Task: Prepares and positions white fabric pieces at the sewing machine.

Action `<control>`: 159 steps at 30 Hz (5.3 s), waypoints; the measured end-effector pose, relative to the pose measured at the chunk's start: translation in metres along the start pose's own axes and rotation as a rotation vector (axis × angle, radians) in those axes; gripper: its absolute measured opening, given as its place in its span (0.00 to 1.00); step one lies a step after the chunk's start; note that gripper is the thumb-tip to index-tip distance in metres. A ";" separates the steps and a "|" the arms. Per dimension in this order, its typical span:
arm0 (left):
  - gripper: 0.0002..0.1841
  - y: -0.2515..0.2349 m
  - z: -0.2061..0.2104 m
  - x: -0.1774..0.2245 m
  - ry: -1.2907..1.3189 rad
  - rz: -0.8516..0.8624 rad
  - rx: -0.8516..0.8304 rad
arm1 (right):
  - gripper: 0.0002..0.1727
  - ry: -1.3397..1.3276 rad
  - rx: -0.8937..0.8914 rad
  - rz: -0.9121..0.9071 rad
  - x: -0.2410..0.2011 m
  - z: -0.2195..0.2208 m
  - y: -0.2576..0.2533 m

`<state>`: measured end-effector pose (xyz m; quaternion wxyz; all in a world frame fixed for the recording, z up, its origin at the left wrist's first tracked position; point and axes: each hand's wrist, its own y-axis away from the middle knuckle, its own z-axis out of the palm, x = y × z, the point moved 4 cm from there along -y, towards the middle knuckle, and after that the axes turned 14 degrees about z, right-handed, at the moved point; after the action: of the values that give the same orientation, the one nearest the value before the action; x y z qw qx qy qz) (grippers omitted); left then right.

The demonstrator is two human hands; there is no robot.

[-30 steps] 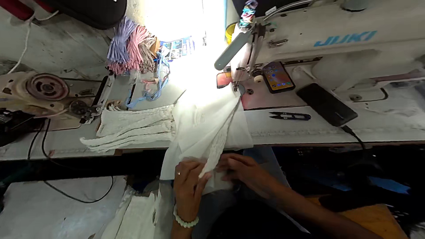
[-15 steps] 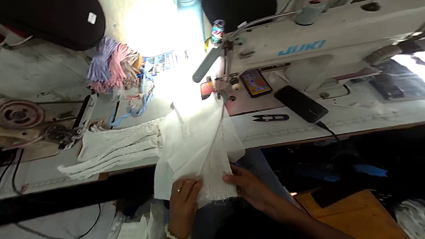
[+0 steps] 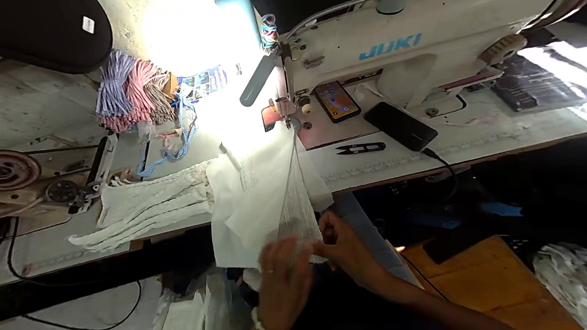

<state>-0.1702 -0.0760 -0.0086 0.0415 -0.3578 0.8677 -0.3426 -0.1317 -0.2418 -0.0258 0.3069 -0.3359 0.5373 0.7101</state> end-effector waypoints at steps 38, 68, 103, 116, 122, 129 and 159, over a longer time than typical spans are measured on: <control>0.06 -0.033 0.003 0.007 0.592 -0.257 0.327 | 0.15 0.583 0.392 -0.783 0.005 -0.047 0.026; 0.11 -0.079 -0.044 0.001 0.735 -0.304 0.420 | 0.03 0.795 0.145 -1.527 -0.106 0.005 0.040; 0.17 -0.043 -0.038 -0.067 -0.015 -0.554 -0.029 | 0.05 0.819 0.275 -1.290 -0.021 -0.027 0.036; 0.07 -0.061 -0.025 0.015 0.070 0.065 0.279 | 0.03 0.765 0.306 -1.406 -0.056 -0.023 0.048; 0.07 -0.062 -0.020 0.015 0.049 0.064 0.261 | 0.05 0.802 0.216 -1.401 -0.061 -0.024 0.047; 0.15 -0.062 -0.016 0.020 0.147 0.053 0.210 | 0.03 0.775 0.217 -1.397 -0.064 -0.024 0.044; 0.15 -0.121 -0.005 -0.118 -0.100 -0.573 -0.513 | 0.09 0.864 0.338 -1.206 0.018 -0.025 0.021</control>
<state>-0.0128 -0.0579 0.0499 -0.1044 -0.6006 0.7871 -0.0941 -0.1554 -0.2693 -0.0339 0.4513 -0.7680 0.4346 0.1328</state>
